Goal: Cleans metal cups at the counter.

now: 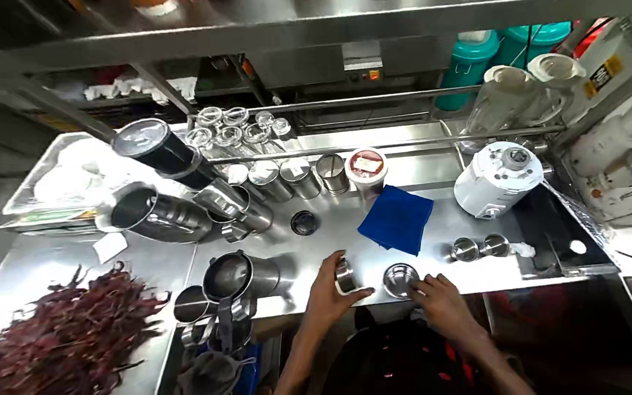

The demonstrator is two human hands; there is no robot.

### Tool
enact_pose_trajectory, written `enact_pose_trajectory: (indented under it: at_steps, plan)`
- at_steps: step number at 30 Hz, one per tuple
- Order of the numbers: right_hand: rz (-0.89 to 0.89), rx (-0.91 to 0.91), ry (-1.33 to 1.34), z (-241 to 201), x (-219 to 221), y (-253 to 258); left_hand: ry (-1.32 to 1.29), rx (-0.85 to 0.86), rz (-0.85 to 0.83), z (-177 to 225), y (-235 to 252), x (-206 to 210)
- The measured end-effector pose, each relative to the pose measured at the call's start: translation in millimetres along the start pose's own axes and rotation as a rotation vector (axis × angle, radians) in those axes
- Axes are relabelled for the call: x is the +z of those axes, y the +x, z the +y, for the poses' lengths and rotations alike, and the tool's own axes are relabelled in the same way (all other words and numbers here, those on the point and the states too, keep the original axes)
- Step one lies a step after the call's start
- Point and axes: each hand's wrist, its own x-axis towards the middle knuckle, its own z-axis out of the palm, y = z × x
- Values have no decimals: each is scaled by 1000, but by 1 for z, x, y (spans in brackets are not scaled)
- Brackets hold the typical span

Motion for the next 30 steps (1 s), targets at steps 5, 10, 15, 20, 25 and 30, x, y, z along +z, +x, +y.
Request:
enact_pose_trajectory:
  at_steps: [5,10,15,20,25,30]
  plan:
    - [77,-29,-148,-34,58,9,382,-1,-1,-49,-27,-25]
    - [132,28,-242,-31,85,6,108,100,88,-77,-28,-17]
    - [86,82,-188,-16,94,-4,-22,128,124,-86,-30,5]
    - [572,438,-128,37,16,-59,-148,159,126,-78,-33,21]
    - [447,962,-87,139,-46,-96,-194,152,90,-65,-33,26]
    - [164,946,-114,182,-55,-84,-209,196,113,-6,-21,22]
